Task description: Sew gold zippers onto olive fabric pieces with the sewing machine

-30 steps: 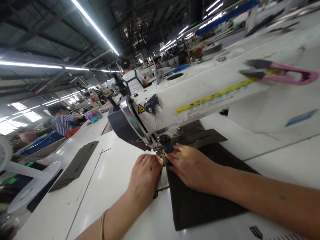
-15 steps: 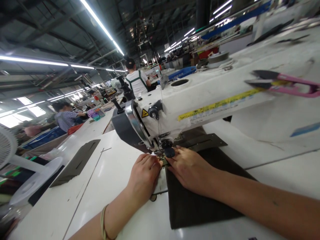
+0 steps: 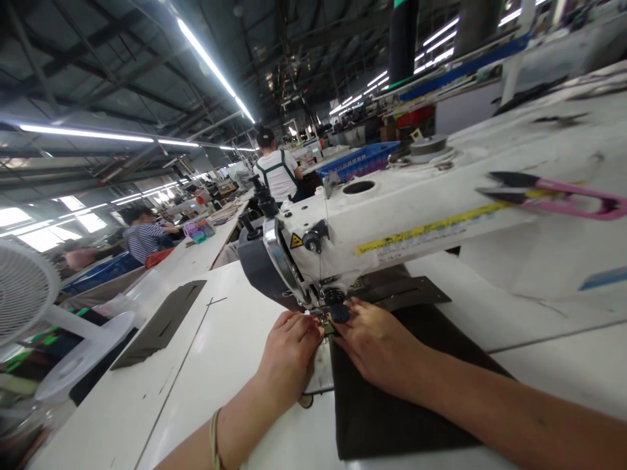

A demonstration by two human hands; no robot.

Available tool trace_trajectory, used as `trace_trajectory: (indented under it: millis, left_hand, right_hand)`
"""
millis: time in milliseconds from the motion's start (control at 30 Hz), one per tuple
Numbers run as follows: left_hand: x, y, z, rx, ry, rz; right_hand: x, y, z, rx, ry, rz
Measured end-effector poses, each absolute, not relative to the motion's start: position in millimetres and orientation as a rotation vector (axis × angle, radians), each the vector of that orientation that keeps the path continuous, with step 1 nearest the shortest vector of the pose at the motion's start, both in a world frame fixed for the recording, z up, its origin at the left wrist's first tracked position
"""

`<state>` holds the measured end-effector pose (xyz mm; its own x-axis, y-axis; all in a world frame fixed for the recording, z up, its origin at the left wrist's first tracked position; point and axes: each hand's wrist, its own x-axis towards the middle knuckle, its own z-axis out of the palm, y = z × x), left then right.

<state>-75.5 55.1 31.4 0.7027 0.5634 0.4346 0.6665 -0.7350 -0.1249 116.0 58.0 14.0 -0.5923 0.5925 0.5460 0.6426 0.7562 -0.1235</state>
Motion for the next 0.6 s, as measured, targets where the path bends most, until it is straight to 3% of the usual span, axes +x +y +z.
trace_trajectory:
  millis: [600]
  left_hand:
    - [-78.8,56.3,29.1,-2.626,-0.969,-0.561]
  right_hand:
    - [113.4,58.7,12.6,-0.914,-2.369,-0.04]
